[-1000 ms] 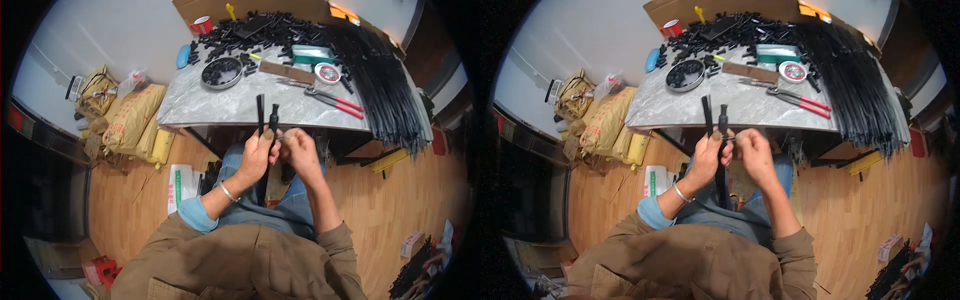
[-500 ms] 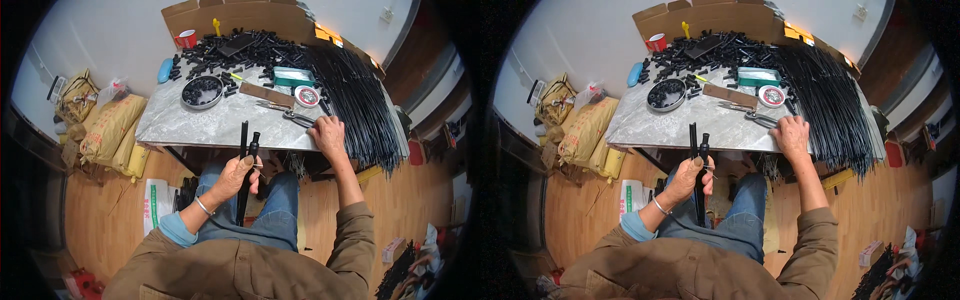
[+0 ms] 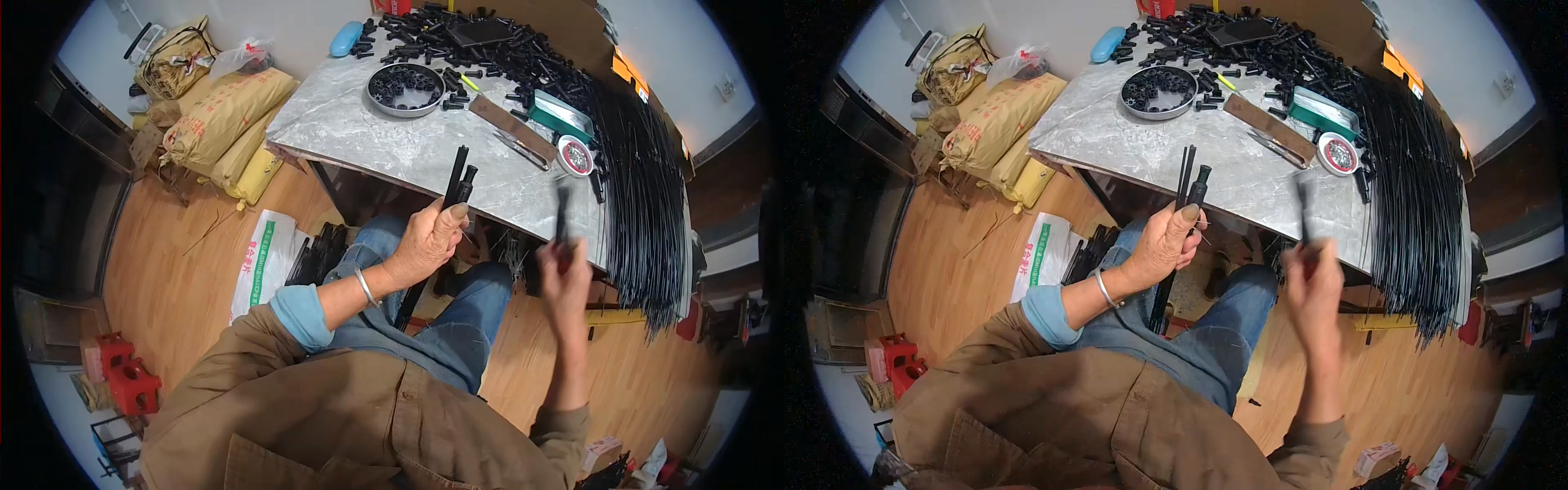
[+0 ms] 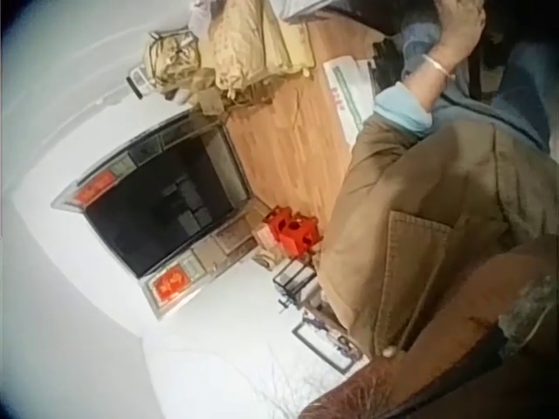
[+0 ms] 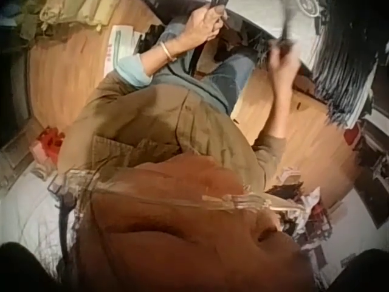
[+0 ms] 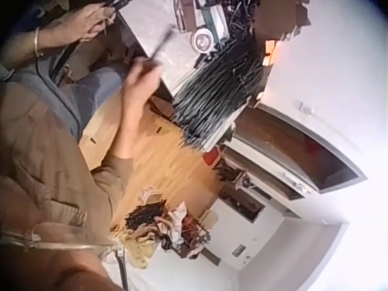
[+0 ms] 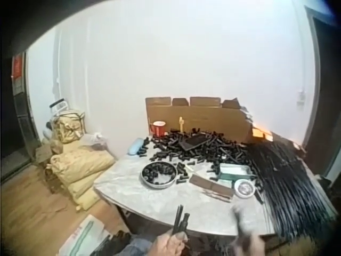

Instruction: Organizing and securing groups of black wires using plastic clips and pliers.

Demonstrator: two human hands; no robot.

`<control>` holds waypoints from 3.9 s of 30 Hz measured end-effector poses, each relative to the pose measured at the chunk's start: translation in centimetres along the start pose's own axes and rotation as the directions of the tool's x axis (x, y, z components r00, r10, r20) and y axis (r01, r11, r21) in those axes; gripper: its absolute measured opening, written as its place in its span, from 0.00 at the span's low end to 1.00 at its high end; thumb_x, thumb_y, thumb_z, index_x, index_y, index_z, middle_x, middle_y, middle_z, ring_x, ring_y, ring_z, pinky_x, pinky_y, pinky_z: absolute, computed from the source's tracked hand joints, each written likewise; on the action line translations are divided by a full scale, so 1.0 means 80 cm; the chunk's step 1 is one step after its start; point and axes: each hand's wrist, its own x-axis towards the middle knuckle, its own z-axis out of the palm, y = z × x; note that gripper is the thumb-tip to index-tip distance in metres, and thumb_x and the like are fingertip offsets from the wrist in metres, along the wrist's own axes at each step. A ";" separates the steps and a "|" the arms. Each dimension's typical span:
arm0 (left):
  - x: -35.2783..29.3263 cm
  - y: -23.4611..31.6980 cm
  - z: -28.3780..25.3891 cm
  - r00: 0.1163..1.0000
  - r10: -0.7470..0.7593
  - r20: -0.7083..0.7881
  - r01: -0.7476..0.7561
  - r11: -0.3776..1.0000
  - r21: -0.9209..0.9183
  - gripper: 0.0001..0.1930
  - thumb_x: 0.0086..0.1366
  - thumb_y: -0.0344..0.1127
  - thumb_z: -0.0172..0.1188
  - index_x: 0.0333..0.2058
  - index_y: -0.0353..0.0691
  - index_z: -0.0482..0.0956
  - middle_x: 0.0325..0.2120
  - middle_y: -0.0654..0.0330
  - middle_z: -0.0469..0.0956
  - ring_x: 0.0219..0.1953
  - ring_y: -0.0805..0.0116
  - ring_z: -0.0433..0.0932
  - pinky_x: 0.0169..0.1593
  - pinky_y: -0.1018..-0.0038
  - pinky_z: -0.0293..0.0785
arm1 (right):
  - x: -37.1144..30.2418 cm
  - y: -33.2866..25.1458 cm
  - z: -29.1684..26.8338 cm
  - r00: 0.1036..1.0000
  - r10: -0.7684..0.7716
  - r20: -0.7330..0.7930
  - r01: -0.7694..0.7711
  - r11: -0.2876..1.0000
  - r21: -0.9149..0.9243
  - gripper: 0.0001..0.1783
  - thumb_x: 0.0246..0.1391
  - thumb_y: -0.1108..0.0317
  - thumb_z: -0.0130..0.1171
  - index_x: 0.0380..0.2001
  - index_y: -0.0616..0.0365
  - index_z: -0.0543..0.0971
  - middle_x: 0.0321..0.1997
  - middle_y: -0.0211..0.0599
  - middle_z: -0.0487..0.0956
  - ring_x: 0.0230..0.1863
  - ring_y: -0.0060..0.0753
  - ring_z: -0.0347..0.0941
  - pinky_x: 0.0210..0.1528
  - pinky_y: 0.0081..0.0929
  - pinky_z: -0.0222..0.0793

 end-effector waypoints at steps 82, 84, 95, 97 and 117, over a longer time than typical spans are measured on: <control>-0.040 0.025 0.007 0.985 0.048 0.167 -0.037 0.997 -0.069 0.28 0.63 0.63 0.48 0.27 0.39 0.71 0.15 0.72 0.65 0.15 0.86 0.59 0.17 0.85 0.53 | -0.085 -0.074 -0.020 0.310 0.102 0.945 -0.893 0.371 0.253 0.26 0.62 0.56 0.50 0.54 0.66 0.67 0.26 0.38 0.76 0.23 0.28 0.75 0.26 0.26 0.74; -0.039 0.026 0.007 0.984 0.004 0.180 0.011 0.997 -0.082 0.28 0.64 0.63 0.48 0.27 0.39 0.71 0.15 0.71 0.65 0.15 0.86 0.60 0.17 0.85 0.54 | -0.097 -0.072 -0.009 0.356 0.138 0.924 -0.881 0.380 0.282 0.21 0.63 0.56 0.48 0.47 0.65 0.70 0.20 0.32 0.69 0.18 0.25 0.68 0.20 0.27 0.70; -0.030 0.023 0.002 0.997 0.029 0.076 -0.025 0.998 -0.057 0.29 0.64 0.64 0.47 0.24 0.39 0.71 0.14 0.70 0.67 0.15 0.84 0.63 0.17 0.84 0.55 | -0.124 -0.095 0.047 0.382 0.190 0.904 -0.922 0.141 0.360 0.20 0.63 0.50 0.45 0.31 0.57 0.65 0.16 0.25 0.59 0.13 0.19 0.54 0.16 0.22 0.55; -0.028 0.022 -0.001 0.995 0.008 0.097 -0.001 0.997 -0.072 0.29 0.64 0.64 0.46 0.24 0.39 0.71 0.14 0.70 0.66 0.14 0.84 0.63 0.17 0.83 0.54 | -0.114 -0.093 0.032 0.371 0.203 0.906 -0.926 0.158 0.343 0.20 0.62 0.50 0.47 0.33 0.57 0.66 0.17 0.27 0.61 0.14 0.20 0.55 0.16 0.22 0.56; -0.023 0.022 0.009 0.996 0.003 0.091 0.010 0.990 -0.139 0.30 0.63 0.63 0.49 0.27 0.36 0.70 0.14 0.70 0.61 0.16 0.82 0.61 0.19 0.82 0.58 | -0.069 -0.113 -0.012 0.908 0.204 0.366 -0.031 0.904 -0.426 0.13 0.53 0.72 0.57 0.36 0.61 0.64 0.26 0.53 0.75 0.32 0.61 0.73 0.31 0.47 0.66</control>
